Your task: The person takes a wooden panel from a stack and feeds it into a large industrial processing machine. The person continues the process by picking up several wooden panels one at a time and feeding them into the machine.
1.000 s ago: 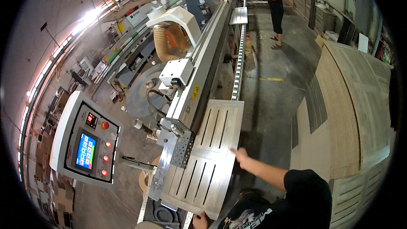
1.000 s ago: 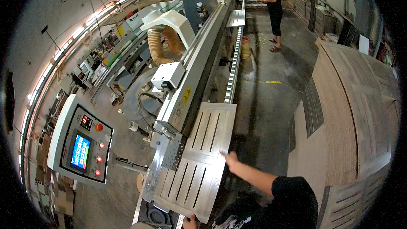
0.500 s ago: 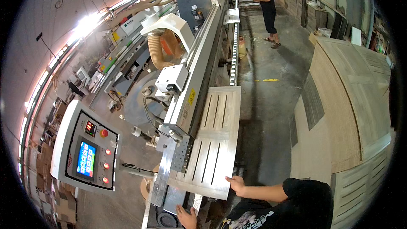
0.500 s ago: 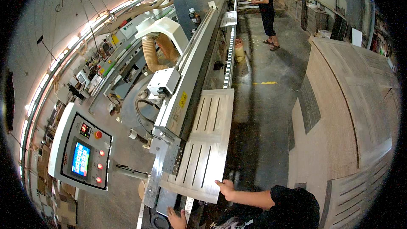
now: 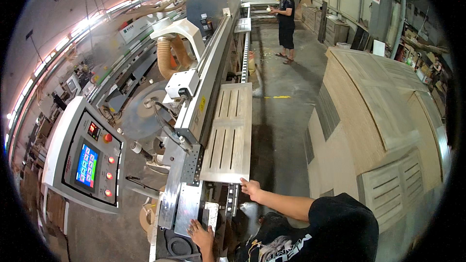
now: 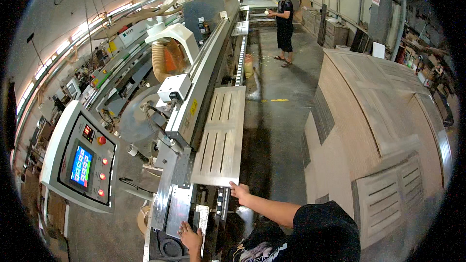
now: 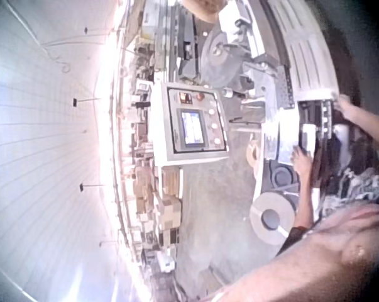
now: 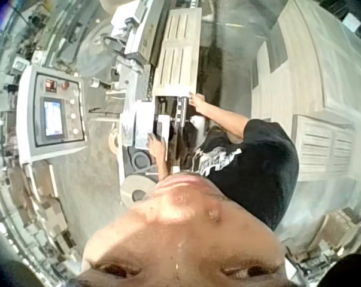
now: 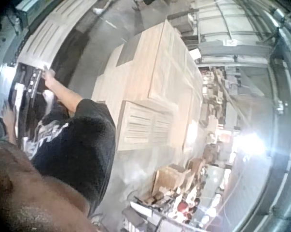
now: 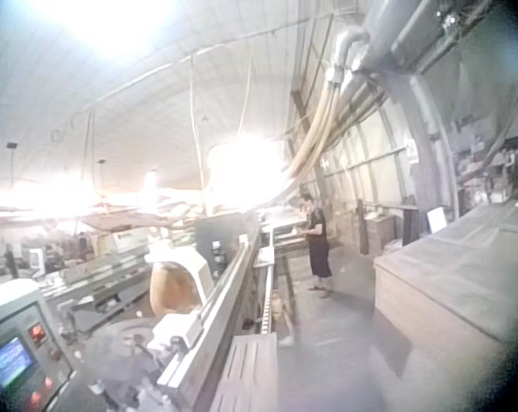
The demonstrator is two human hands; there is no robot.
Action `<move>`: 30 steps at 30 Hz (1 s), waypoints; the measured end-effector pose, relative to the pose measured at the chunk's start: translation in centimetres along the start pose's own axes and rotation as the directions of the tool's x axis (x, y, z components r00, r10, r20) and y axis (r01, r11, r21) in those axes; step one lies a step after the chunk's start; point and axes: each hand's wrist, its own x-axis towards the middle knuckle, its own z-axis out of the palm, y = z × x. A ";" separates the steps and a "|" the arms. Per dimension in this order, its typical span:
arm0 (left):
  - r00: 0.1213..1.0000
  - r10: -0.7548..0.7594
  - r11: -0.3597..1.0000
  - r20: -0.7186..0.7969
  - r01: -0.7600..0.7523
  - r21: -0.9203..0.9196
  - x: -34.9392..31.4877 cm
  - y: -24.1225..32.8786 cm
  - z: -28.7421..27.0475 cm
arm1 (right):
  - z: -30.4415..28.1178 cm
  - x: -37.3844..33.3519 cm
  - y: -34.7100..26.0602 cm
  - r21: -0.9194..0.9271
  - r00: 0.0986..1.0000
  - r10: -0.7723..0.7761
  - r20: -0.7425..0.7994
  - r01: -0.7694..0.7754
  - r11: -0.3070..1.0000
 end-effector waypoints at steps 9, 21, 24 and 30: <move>0.989 0.126 0.989 -0.074 -0.131 -0.062 -0.3 -1.1 -0.4 | -9.8 -14.4 8.7 -0.243 0.997 0.007 0.072 0.010 0.970; 0.982 0.172 0.982 -0.072 -0.176 -0.061 -1.2 -1.7 -1.9 | -32.1 -36.5 0.7 -0.946 0.227 -0.956 -0.188 0.220 0.239; 0.979 0.193 0.978 -0.072 -0.198 -0.071 -1.1 -1.6 -1.5 | -39.4 -39.9 2.0 -0.949 0.180 -0.937 -0.298 -0.162 0.271; 0.956 0.263 0.960 -0.128 -0.273 -0.066 -0.9 -2.9 -0.7 | -46.6 -41.0 7.5 -0.886 0.360 -0.829 -0.428 -0.349 0.306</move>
